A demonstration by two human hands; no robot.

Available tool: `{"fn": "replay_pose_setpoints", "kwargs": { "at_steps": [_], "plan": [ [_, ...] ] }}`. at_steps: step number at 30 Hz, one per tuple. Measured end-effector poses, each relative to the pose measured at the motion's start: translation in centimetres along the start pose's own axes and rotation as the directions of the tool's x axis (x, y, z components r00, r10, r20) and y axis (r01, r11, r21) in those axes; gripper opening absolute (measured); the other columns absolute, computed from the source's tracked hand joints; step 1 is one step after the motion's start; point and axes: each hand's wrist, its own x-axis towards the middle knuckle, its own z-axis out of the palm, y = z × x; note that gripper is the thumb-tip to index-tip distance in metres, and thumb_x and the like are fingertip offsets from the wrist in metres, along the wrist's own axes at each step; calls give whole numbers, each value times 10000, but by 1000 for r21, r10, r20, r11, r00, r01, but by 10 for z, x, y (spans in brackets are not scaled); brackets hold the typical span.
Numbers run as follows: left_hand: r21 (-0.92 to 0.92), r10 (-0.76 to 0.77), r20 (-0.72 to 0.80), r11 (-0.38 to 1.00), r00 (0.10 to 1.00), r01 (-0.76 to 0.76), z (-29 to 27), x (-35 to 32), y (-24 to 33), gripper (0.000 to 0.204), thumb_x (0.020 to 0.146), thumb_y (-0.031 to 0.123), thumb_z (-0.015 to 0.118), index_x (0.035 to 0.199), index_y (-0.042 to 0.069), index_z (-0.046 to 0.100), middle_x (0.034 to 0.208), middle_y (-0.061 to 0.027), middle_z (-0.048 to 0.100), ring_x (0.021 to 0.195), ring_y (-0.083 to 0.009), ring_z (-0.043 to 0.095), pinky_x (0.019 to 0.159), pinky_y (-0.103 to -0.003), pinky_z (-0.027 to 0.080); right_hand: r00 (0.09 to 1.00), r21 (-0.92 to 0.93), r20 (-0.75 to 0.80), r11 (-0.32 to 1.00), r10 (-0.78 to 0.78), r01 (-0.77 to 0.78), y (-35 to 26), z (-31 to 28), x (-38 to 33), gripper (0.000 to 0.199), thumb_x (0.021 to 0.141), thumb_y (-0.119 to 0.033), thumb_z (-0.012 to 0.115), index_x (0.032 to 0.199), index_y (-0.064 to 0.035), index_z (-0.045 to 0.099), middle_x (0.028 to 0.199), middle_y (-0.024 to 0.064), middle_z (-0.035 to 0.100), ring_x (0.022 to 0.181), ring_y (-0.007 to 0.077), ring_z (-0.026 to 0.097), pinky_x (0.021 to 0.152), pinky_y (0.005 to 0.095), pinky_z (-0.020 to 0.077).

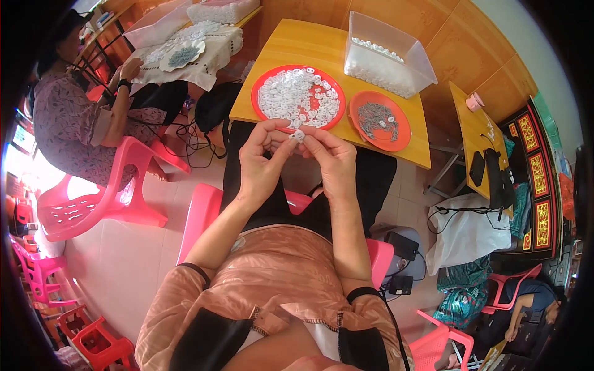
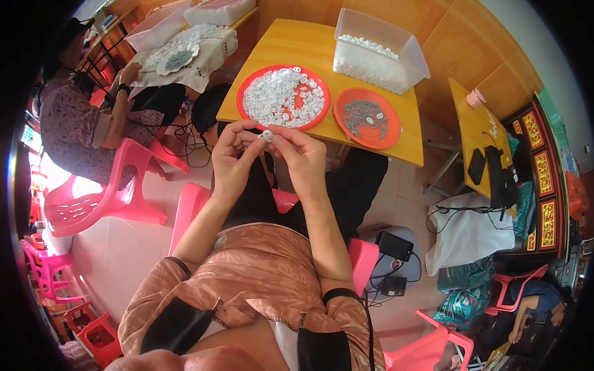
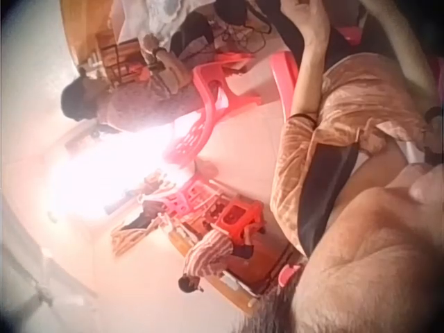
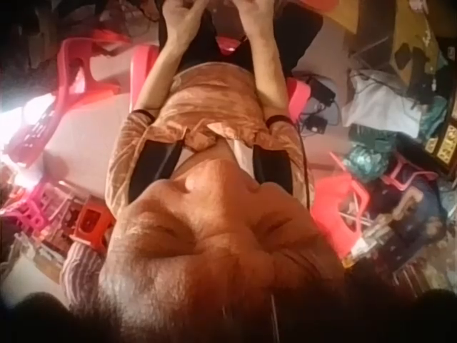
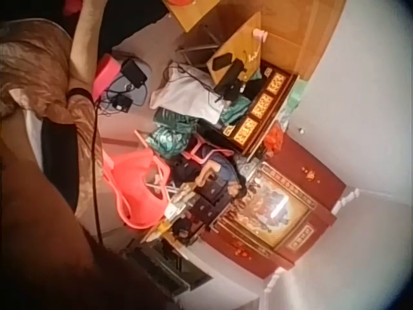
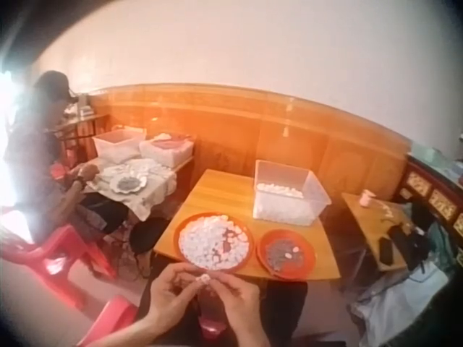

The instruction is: The recorder is manually assembling small hardware components, specifically inserting small metal pins into plastic housings.

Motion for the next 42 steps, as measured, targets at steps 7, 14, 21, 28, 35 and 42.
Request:
{"fn": "replay_pose_setpoints", "kwargs": {
  "at_steps": [7,14,21,28,35,42],
  "plan": [
    [21,-19,42,1000,999,18,-5,2,9,270,838,10,635,1091,8,541,793,-20,646,711,-57,599,639,-182,445,999,0,52,1000,14,-14,-8,-1,-2,197,854,-53,626,1036,17,654,877,39,670,751,65,585,662,188,454],
    [-68,-175,236,978,956,195,-22,10,0,318,829,47,664,1126,1,561,896,-46,628,803,-89,588,731,-209,468,999,161,33,987,25,-30,-13,5,-6,230,835,11,635,1013,-20,493,875,84,657,800,91,616,683,179,464],
    [-237,62,288,972,955,8,-19,14,-13,353,811,231,700,1084,17,639,1146,-84,553,1055,-164,524,895,-298,435,988,250,123,960,95,-124,-11,1,-7,243,816,-19,669,917,-81,457,844,75,658,705,88,588,633,195,442],
    [-283,154,306,957,940,-64,-18,9,-13,378,819,305,684,1038,-1,649,1092,-106,574,1007,-205,550,835,-327,472,980,349,181,926,88,-148,-6,1,-7,257,812,4,665,892,-97,442,804,61,630,687,105,583,622,213,451],
    [-381,132,222,924,966,-38,-16,7,-24,364,822,303,685,1027,5,647,1088,-112,578,1003,-194,545,850,-332,454,981,369,129,911,146,-184,-17,13,-11,225,821,-13,670,922,-59,475,777,50,633,651,64,556,572,172,425],
    [-467,39,187,883,982,54,-12,1,-22,361,836,309,674,1041,14,639,1132,-112,567,962,-177,557,828,-313,458,943,23,306,989,133,-147,-11,8,-12,225,941,-245,537,948,-26,587,764,28,601,580,48,474,531,186,399]
  ]
}}
